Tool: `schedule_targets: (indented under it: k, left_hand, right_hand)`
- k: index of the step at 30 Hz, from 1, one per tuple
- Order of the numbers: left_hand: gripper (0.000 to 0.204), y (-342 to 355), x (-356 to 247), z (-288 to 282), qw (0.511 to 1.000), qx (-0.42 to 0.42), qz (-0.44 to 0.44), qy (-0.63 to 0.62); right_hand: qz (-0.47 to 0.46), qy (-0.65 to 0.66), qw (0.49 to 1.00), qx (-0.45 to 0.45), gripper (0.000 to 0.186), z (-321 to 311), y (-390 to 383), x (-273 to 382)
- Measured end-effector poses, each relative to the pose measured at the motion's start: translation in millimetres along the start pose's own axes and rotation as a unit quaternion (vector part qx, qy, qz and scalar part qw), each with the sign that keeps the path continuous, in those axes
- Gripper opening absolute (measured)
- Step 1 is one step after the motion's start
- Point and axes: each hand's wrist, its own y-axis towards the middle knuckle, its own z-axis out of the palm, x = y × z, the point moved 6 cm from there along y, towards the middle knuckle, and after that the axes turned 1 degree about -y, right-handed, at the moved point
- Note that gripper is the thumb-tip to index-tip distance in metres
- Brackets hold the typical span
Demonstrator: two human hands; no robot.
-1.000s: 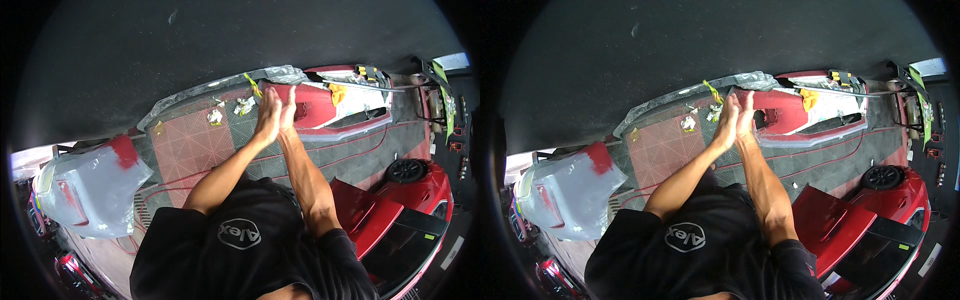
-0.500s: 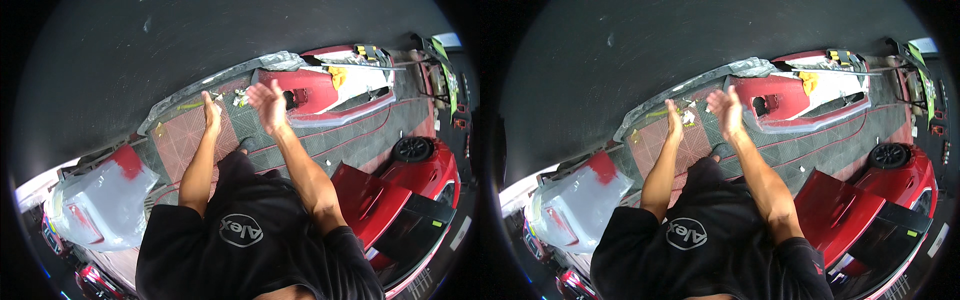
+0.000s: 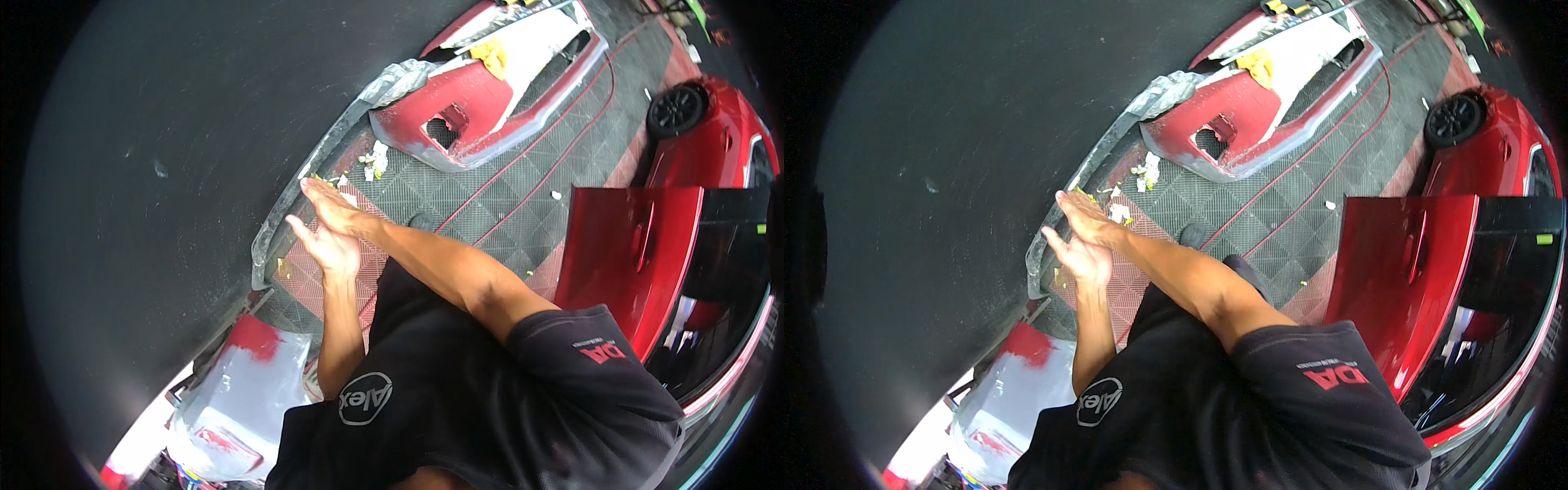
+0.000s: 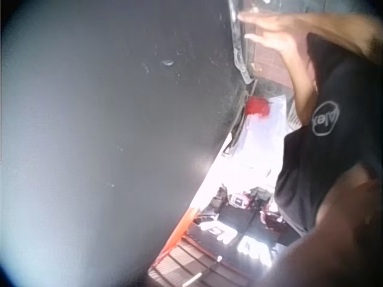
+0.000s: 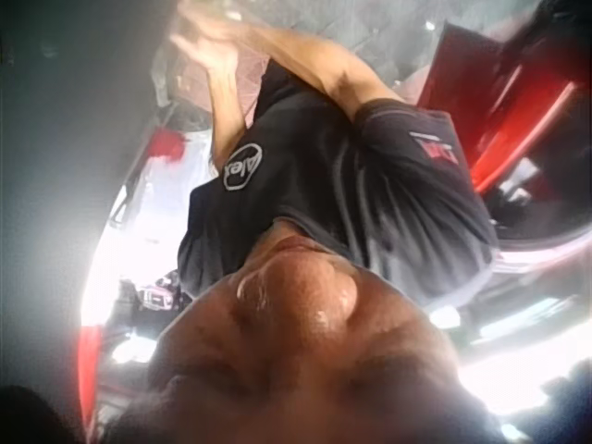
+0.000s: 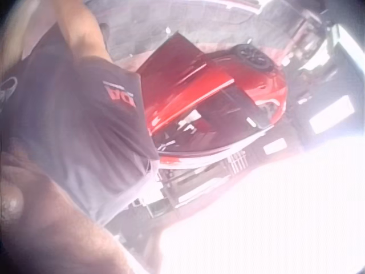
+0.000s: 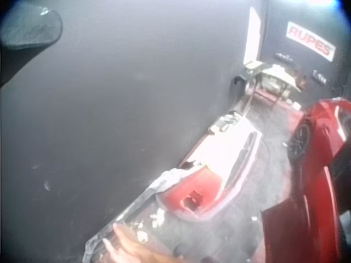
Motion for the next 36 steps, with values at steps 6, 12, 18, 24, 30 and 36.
schedule_targets:
  k: [6, 12, 18, 24, 30, 36]
  left_hand:
    - [0.110, -18, -25, 4, 0.999, 0.030, -0.026, 0.014]
    - [0.104, -39, -57, -47, 0.994, -0.053, -0.009, 0.092]
    - [0.106, -10, -64, -18, 0.998, -0.042, -0.050, 0.009]
    - [0.086, 21, -41, 21, 0.978, 0.061, 0.007, 0.198]
    - [0.037, 50, -18, 47, 0.687, 0.102, 0.350, 0.629]
    - [0.043, 110, -37, -31, 0.409, 0.083, 0.326, 0.848]
  right_hand:
    - [-0.029, 0.006, 0.997, -0.070, 0.080, -13, 32, 8]
    - [-0.149, -0.263, 0.943, -0.140, 0.051, -21, 38, 40]
    - [-0.268, -0.295, 0.915, -0.062, 0.019, -12, -1, 72]
    - [-0.087, -0.065, 0.993, -0.048, 0.092, -34, 23, 51]
    - [-0.071, 0.158, 0.968, -0.182, 0.088, -115, -9, 83]
    - [-0.133, 0.012, 0.962, -0.237, 0.053, -174, -63, 83]
